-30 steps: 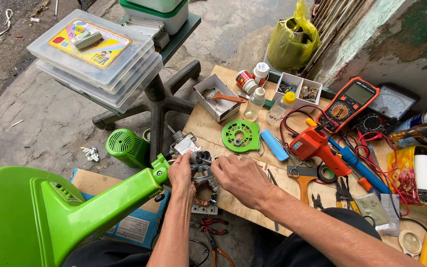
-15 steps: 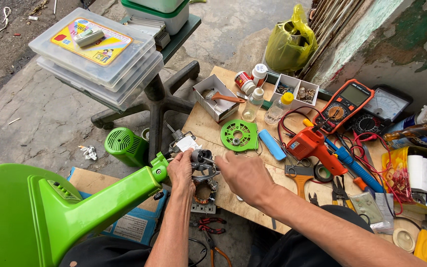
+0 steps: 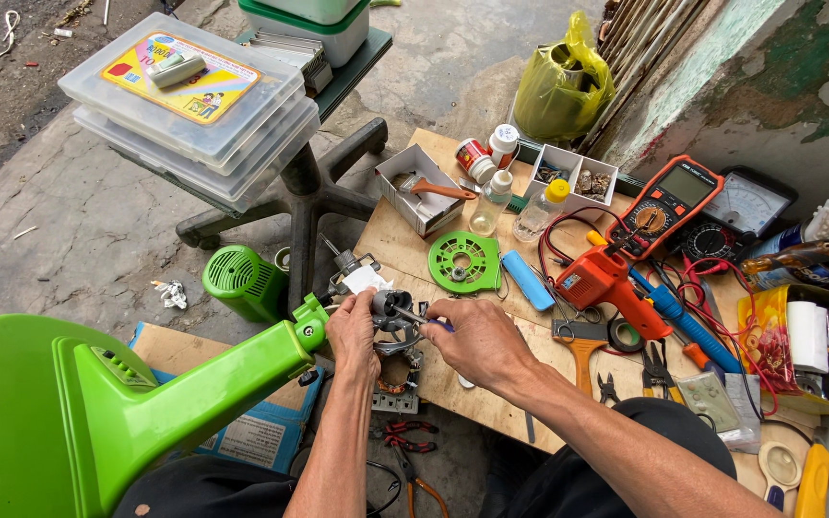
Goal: The person assembles a small electrical component, likely a motor or switch, by hand. They insert a white plastic piece into a metal housing and use a screwdriver to tighten screws, securing the parts together.
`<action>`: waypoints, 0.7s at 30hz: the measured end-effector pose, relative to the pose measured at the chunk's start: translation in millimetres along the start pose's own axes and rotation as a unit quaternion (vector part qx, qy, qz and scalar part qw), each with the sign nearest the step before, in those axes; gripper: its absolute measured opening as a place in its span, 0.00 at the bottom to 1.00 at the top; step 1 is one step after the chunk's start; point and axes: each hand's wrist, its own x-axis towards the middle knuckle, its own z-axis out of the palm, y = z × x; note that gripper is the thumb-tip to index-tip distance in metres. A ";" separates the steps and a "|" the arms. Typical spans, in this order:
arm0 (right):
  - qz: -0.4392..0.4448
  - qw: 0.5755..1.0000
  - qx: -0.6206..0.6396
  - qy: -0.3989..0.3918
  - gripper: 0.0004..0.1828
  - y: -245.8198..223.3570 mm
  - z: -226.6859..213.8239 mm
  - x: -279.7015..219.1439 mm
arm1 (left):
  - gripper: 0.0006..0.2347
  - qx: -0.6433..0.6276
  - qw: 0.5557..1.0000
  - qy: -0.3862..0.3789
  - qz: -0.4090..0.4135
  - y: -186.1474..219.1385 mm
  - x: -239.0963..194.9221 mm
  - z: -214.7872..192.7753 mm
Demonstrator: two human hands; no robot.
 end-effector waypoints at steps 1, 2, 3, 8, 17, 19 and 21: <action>0.000 1.000 0.000 0.000 0.13 -3.2 -1.6 -1.1 | 0.06 0.000 1.000 0.000 0.000 0.2 -0.3 -0.1; 0.023 1.000 0.014 -0.002 0.12 -6.2 -2.9 -2.6 | 0.06 -0.003 1.000 0.001 0.000 0.1 -0.9 -0.5; 0.047 0.999 0.028 -0.005 0.12 -9.2 -4.3 -4.1 | 0.06 -0.006 1.000 0.002 -0.001 -0.1 -1.5 -0.8; 0.060 0.998 0.031 -0.004 0.12 -14.4 -0.9 -6.5 | 0.06 -0.017 1.000 -0.002 -0.009 8.1 -12.8 -3.5; 0.114 0.989 0.091 -0.005 0.11 -21.8 -6.8 -10.0 | 0.06 -0.040 0.999 -0.020 -0.028 11.5 -13.6 -4.0; 0.133 0.985 0.108 -0.010 0.11 -22.3 -4.8 -10.8 | 0.06 -0.043 0.998 -0.020 -0.029 5.7 -6.9 -4.4; 0.160 0.952 0.262 0.001 0.10 -9.2 6.2 -3.5 | 0.05 -0.050 0.998 -0.024 -0.030 4.3 -5.4 -4.6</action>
